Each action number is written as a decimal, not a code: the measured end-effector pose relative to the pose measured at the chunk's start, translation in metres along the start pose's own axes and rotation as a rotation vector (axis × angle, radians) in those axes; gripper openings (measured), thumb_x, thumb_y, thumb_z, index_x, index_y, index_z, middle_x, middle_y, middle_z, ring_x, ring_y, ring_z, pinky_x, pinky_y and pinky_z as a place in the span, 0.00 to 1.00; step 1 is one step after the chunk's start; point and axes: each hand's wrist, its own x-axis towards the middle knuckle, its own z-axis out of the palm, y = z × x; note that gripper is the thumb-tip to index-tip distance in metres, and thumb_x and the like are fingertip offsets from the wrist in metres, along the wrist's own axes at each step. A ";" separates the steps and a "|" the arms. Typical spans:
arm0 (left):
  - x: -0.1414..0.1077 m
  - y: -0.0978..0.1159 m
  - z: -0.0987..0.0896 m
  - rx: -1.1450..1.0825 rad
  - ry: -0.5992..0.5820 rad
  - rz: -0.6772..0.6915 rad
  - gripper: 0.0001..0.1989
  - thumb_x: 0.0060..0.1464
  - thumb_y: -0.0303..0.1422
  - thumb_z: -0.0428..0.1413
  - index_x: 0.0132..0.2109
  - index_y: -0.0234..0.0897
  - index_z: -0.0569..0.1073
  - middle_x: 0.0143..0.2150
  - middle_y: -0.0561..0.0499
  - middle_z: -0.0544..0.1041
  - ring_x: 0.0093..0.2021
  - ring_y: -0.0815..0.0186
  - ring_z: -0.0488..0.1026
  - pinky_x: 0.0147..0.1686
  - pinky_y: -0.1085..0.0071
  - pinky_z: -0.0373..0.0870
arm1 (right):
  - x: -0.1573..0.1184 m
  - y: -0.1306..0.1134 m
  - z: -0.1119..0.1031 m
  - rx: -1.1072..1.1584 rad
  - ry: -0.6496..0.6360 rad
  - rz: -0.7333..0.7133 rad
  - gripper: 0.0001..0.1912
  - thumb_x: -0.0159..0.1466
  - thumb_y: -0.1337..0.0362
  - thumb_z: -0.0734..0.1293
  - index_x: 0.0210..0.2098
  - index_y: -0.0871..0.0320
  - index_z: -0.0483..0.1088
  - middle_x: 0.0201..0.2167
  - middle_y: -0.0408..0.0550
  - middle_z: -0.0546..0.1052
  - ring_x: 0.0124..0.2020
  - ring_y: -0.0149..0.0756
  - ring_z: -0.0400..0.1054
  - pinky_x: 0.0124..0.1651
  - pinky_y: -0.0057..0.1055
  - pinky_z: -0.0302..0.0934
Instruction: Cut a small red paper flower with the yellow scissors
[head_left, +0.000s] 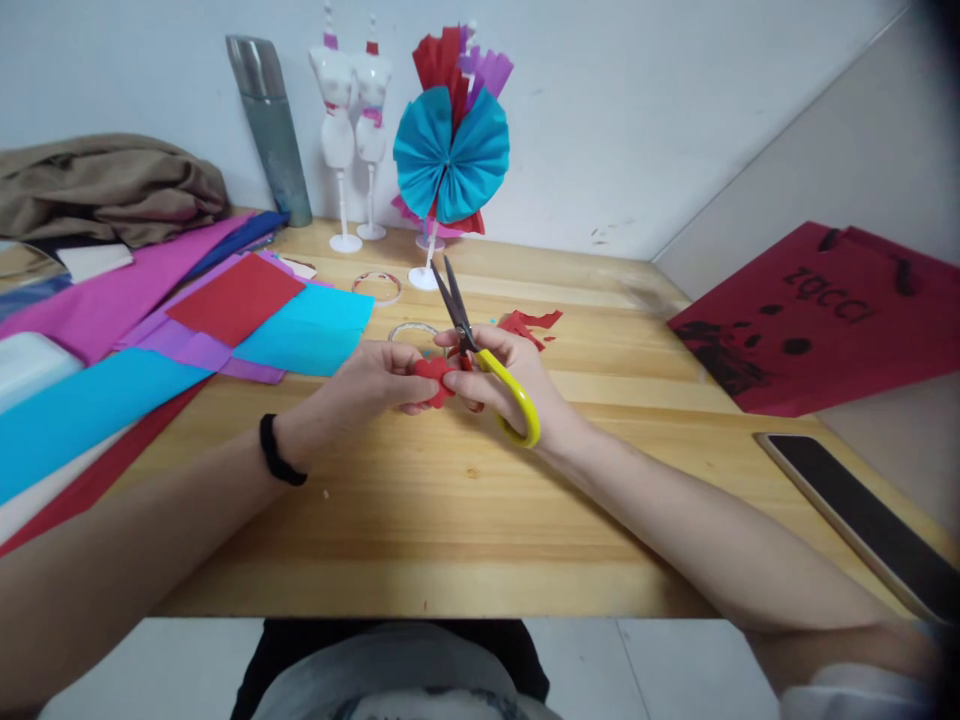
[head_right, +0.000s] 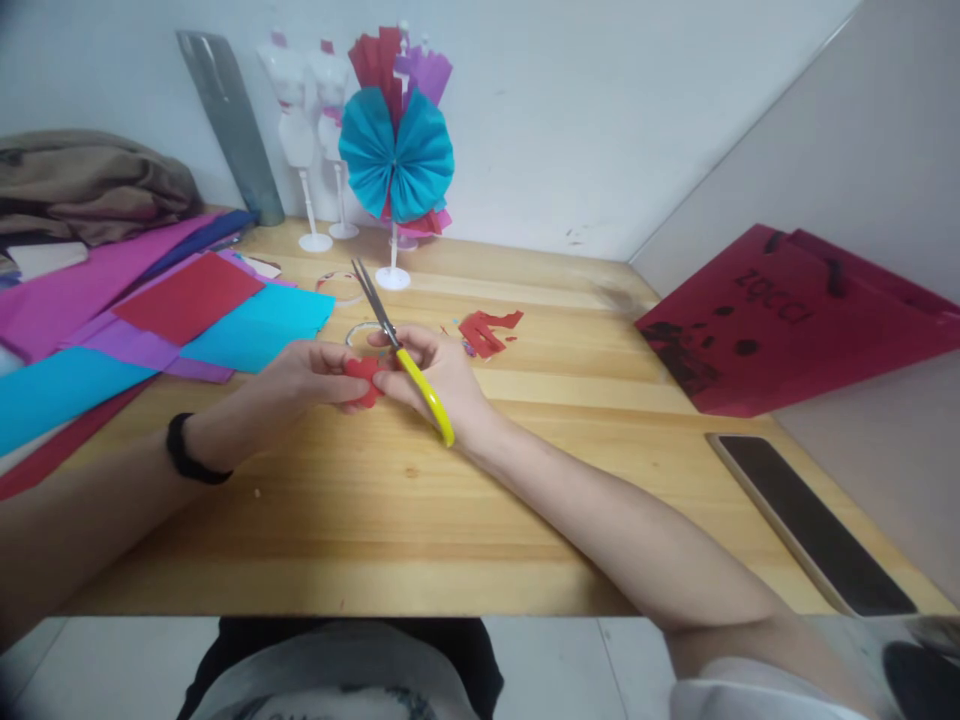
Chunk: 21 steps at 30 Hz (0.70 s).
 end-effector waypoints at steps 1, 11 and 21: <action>0.000 -0.002 -0.001 -0.040 -0.004 -0.003 0.08 0.42 0.34 0.68 0.25 0.37 0.78 0.24 0.51 0.78 0.27 0.68 0.70 0.28 0.73 0.65 | 0.000 -0.001 0.000 0.029 0.029 0.025 0.18 0.51 0.61 0.77 0.39 0.56 0.74 0.21 0.34 0.70 0.19 0.26 0.60 0.23 0.27 0.55; -0.001 -0.011 0.004 -0.311 -0.054 0.018 0.17 0.44 0.45 0.74 0.33 0.37 0.83 0.32 0.47 0.82 0.32 0.64 0.77 0.30 0.73 0.74 | 0.002 0.005 0.006 0.207 0.205 0.075 0.22 0.47 0.62 0.77 0.41 0.57 0.73 0.16 0.29 0.67 0.15 0.26 0.57 0.19 0.27 0.52; 0.010 -0.022 0.003 -0.578 -0.022 -0.073 0.33 0.52 0.66 0.58 0.32 0.37 0.81 0.31 0.42 0.83 0.32 0.56 0.79 0.32 0.63 0.74 | 0.002 0.012 0.005 0.320 0.280 0.004 0.20 0.50 0.64 0.77 0.42 0.56 0.74 0.17 0.29 0.65 0.16 0.25 0.57 0.23 0.28 0.54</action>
